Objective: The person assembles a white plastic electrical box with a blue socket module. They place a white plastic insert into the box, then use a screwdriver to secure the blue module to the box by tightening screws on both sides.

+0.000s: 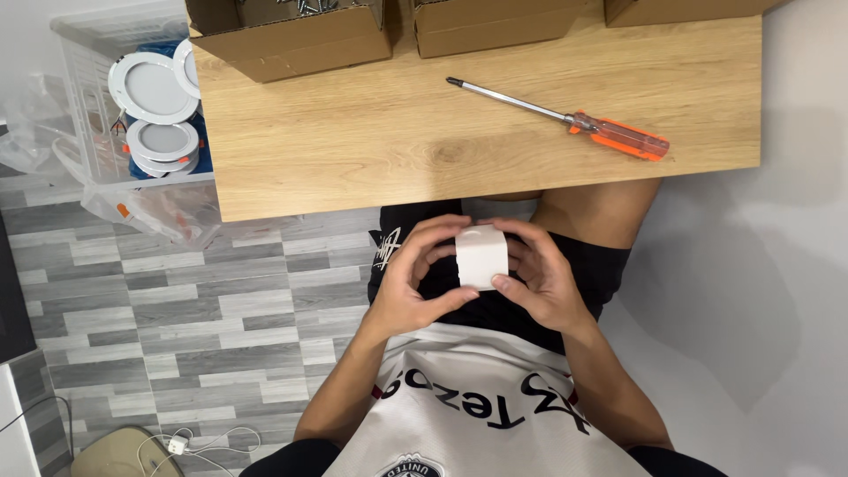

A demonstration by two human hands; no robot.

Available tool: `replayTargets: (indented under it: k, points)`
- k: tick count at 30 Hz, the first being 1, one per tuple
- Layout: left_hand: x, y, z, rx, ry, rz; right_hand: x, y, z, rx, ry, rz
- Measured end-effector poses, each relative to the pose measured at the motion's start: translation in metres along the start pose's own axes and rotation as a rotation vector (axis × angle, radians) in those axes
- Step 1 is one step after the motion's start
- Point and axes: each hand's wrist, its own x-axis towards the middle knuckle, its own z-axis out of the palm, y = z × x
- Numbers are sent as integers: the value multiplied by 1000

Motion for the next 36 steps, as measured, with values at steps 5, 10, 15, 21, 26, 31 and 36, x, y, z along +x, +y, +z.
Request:
replayTargets:
  k: [5, 10, 15, 21, 26, 31, 36]
  points:
    - [-5, -9, -6, -7, -13, -112, 0, -1, 0, 8, -8, -55]
    - [-14, -22, -10, -66, -73, -253, 2, -5, 2, -13, -32, -111]
    - [-16, -25, -9, -108, -75, -238, 1, -7, 4, -81, -53, -214]
    - [-8, -6, -7, -88, -49, -143, 7, -16, 5, -123, -66, -225]
    - [-4, 2, -3, -43, -16, -45, 1, -7, 2, -116, -53, -45]
    - [-3, 5, -3, -4, -11, -5, -5, 0, 3, -78, -36, 44]
    - [-3, -1, -8, -13, -58, -41, 5, -14, 12, -226, -7, -39]
